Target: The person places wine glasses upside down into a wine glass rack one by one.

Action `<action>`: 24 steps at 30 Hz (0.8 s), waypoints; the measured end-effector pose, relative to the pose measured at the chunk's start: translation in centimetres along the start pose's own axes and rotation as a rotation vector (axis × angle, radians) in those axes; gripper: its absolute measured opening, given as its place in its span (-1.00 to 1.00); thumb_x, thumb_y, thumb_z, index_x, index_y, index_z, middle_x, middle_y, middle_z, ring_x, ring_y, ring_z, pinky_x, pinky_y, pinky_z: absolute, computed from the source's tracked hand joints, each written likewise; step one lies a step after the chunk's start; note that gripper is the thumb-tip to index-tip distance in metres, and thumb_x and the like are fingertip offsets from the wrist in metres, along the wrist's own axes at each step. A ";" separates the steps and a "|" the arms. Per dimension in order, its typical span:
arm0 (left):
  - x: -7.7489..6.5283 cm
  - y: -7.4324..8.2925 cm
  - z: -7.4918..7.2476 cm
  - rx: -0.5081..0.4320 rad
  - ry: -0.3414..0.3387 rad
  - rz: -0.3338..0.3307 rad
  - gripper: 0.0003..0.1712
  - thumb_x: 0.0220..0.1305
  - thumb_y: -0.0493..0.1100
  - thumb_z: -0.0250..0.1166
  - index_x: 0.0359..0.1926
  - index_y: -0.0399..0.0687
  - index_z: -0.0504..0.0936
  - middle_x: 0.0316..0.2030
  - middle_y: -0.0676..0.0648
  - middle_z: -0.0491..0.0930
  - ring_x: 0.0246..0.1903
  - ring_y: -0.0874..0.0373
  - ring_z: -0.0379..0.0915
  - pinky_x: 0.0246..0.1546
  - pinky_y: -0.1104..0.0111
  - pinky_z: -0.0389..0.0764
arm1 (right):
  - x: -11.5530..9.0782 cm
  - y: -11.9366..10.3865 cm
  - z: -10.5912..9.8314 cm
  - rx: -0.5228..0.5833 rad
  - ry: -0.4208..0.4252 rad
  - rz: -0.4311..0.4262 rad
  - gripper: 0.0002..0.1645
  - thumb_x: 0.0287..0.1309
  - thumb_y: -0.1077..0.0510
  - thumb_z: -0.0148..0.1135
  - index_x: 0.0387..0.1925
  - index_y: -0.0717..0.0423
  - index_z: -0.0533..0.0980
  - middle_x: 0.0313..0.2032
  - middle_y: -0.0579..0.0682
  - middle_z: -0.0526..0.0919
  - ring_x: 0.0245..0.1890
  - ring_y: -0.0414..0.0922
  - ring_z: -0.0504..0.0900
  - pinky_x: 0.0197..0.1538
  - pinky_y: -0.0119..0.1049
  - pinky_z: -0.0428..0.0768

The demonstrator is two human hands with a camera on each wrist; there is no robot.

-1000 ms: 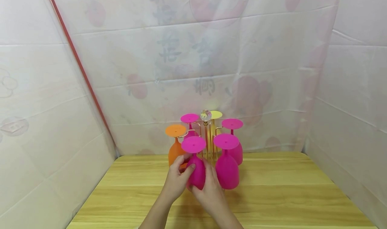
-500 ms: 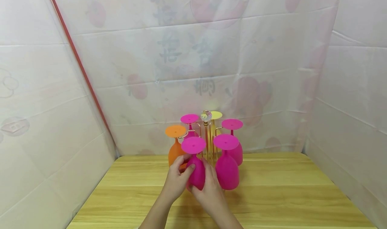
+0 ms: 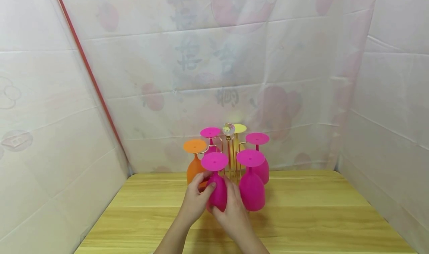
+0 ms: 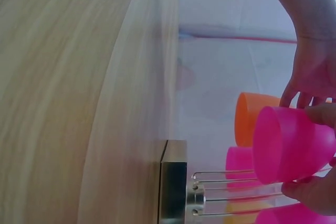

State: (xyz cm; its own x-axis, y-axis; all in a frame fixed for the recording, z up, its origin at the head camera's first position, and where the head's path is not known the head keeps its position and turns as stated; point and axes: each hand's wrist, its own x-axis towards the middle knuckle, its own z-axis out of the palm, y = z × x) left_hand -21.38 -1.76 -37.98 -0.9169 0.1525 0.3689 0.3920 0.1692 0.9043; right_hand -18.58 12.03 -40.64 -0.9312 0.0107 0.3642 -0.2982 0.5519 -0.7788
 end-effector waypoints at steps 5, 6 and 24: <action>0.0 0.0 -0.2 0.019 0.011 0.004 -0.63 0.36 -0.10 0.24 0.17 0.19 0.56 0.11 0.05 0.50 0.14 0.09 0.39 0.09 0.16 0.59 | -0.2 0.1 0.0 -0.075 0.040 -0.072 0.15 -0.10 0.08 0.58 0.46 -0.05 0.11 0.33 0.00 0.31 0.25 0.02 0.39 0.04 0.07 0.65; -0.1 0.0 -0.3 0.023 0.015 0.007 -0.64 0.36 -0.10 0.25 0.16 0.19 0.56 0.10 0.05 0.50 0.14 0.08 0.39 0.09 0.15 0.58 | -0.3 0.1 -0.1 -0.091 0.048 -0.089 0.14 -0.10 0.08 0.58 0.46 -0.04 0.12 0.33 0.01 0.31 0.26 0.02 0.39 0.04 0.08 0.64; -0.3 -1.0 -5.3 0.288 0.116 0.152 -0.58 0.31 -0.02 0.31 0.14 -0.05 0.57 0.08 -0.01 0.59 0.12 -0.01 0.49 0.07 -0.05 0.53 | -2.2 0.3 -4.1 -0.348 0.070 -0.557 0.06 -0.09 0.05 0.57 0.44 0.06 0.24 0.38 0.05 0.31 0.28 0.01 0.41 -0.10 -0.17 0.72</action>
